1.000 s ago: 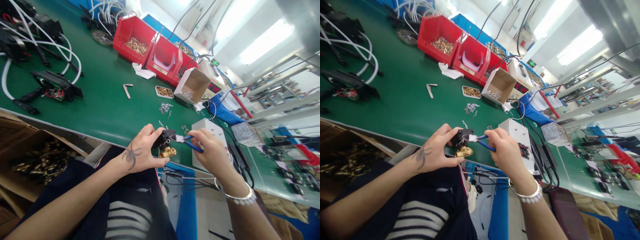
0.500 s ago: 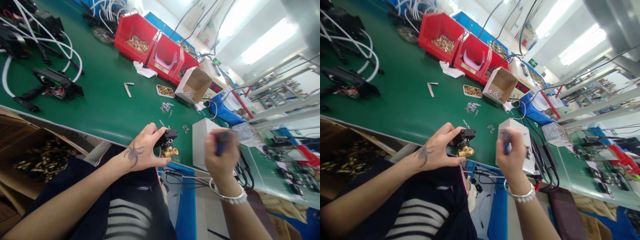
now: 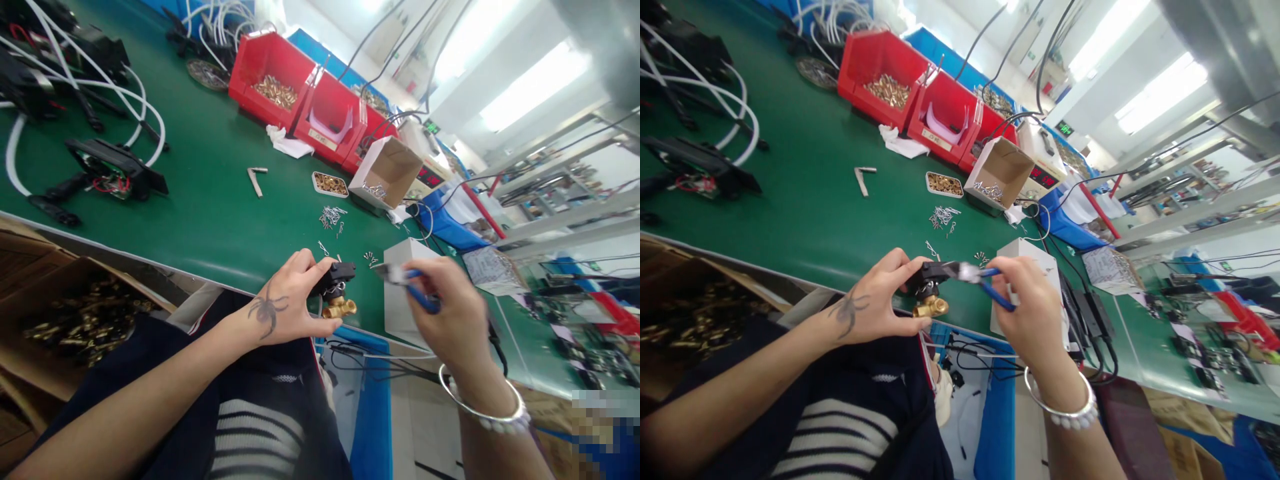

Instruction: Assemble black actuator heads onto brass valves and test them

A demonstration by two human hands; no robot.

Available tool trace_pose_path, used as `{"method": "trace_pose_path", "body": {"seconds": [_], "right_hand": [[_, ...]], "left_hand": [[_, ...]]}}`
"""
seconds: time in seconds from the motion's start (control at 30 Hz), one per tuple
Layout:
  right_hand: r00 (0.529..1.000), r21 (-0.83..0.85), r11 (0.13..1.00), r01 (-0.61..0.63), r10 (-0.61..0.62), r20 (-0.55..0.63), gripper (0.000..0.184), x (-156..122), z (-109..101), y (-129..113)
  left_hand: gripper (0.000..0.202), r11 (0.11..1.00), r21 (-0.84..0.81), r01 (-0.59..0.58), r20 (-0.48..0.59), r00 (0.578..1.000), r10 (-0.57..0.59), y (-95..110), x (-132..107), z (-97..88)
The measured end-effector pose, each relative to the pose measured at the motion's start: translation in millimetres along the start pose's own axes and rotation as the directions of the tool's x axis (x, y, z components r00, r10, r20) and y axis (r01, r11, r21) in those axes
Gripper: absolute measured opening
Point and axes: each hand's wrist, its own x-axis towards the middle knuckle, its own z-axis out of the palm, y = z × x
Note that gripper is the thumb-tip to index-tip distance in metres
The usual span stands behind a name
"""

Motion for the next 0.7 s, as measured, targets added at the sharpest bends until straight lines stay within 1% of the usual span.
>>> {"method": "trace_pose_path", "body": {"seconds": [0.03,0.07,0.1,0.13,0.17,0.2,0.23,0.27,0.3,0.33,0.37,0.4,0.43,0.47,0.5,0.53,0.57,0.6,0.63,0.67,0.7], "right_hand": [[0.986,-0.001,0.998,-0.067,0.066,-0.154,0.019,-0.7,-0.5,0.4],[0.960,0.009,0.995,-0.101,0.100,-0.263,0.020,-1.5,-0.4,0.5],[0.955,0.020,0.996,-0.090,0.092,-0.280,0.022,-2.4,0.1,0.4],[0.980,0.024,0.999,-0.039,0.043,-0.194,0.023,-3.1,0.7,-0.1],[0.999,0.028,0.999,0.033,-0.032,-0.028,0.024,-3.4,0.9,-0.6],[0.985,0.040,0.995,0.095,-0.100,0.143,0.023,-3.5,0.4,-1.2],[0.965,0.049,0.992,0.114,-0.123,0.230,0.021,-3.3,-0.8,-1.8],[0.977,0.040,0.996,0.082,-0.088,0.192,0.019,-3.2,-2.2,-2.4],[0.998,0.028,0.999,0.015,-0.017,0.063,0.019,-3.1,-3.5,-2.9],[0.993,0.027,0.998,-0.055,0.057,-0.099,0.020,-3.2,-4.1,-3.4],[0.969,0.038,0.994,-0.101,0.107,-0.224,0.021,-3.5,-3.9,-3.8],[0.956,0.048,0.993,-0.108,0.117,-0.269,0.022,-3.9,-2.8,-4.1],[0.970,0.051,0.996,-0.078,0.088,-0.227,0.023,-4.2,-1.3,-4.1],[0.995,0.051,0.999,-0.020,0.025,-0.099,0.022,-4.4,0.1,-3.7],[0.997,0.055,0.998,0.042,-0.045,0.066,0.021,-4.3,0.9,-3.0],[0.980,0.057,0.996,0.071,-0.081,0.184,0.019,-4.1,0.9,-2.0],[0.975,0.048,0.997,0.060,-0.069,0.210,0.017,-4.0,0.1,-0.8],[0.989,0.027,1.000,0.016,-0.020,0.144,0.016,-4.0,-1.1,0.2],[0.999,0.014,0.999,-0.045,0.045,0.009,0.017,-4.5,-2.0,1.0],[0.984,0.021,0.994,-0.103,0.105,-0.146,0.019,-5.4,-2.1,1.2],[0.955,0.044,0.990,-0.136,0.143,-0.260,0.021,-6.7,-1.0,1.0]], "left_hand": [[0.068,1.000,-0.001,-0.003,0.000,1.000,0.003,0.0,0.1,0.1],[0.068,1.000,-0.003,-0.009,0.000,1.000,0.009,0.0,0.2,0.0],[0.069,1.000,-0.006,-0.015,0.000,1.000,0.015,0.1,0.4,-0.1],[0.069,1.000,-0.008,-0.017,0.001,1.000,0.017,0.2,0.6,-0.2],[0.069,1.000,-0.008,-0.014,0.001,1.000,0.014,0.5,0.7,-0.4],[0.069,1.000,-0.008,-0.008,0.003,1.000,0.008,0.7,0.8,-0.5],[0.068,1.000,-0.007,-0.003,0.006,1.000,0.003,1.0,0.8,-0.7],[0.068,1.000,-0.006,0.000,0.008,1.000,0.000,1.3,0.8,-0.9],[0.067,1.000,-0.005,-0.001,0.007,1.000,0.001,1.5,0.8,-1.1],[0.067,1.000,-0.004,-0.007,0.006,1.000,0.007,1.7,0.8,-1.3],[0.067,1.000,-0.002,-0.015,0.005,1.000,0.015,1.8,0.8,-1.4],[0.067,1.000,0.000,-0.022,0.005,1.000,0.022,1.9,0.7,-1.4],[0.066,1.000,0.003,-0.024,0.005,1.000,0.024,1.9,0.7,-1.4],[0.066,1.000,0.006,-0.023,0.006,1.000,0.023,1.9,0.6,-1.2],[0.066,1.000,0.009,-0.018,0.007,1.000,0.018,1.9,0.5,-1.0],[0.066,1.000,0.010,-0.013,0.006,1.000,0.013,1.8,0.3,-0.7],[0.066,1.000,0.010,-0.011,0.005,1.000,0.011,1.7,0.0,-0.4],[0.066,1.000,0.008,-0.012,0.004,1.000,0.012,1.5,-0.2,-0.2],[0.066,1.000,0.003,-0.014,0.003,1.000,0.014,1.4,-0.5,-0.1],[0.066,1.000,-0.002,-0.017,0.003,1.000,0.017,1.3,-0.6,-0.1],[0.067,1.000,-0.006,-0.018,0.005,1.000,0.018,1.3,-0.8,-0.3]]}}
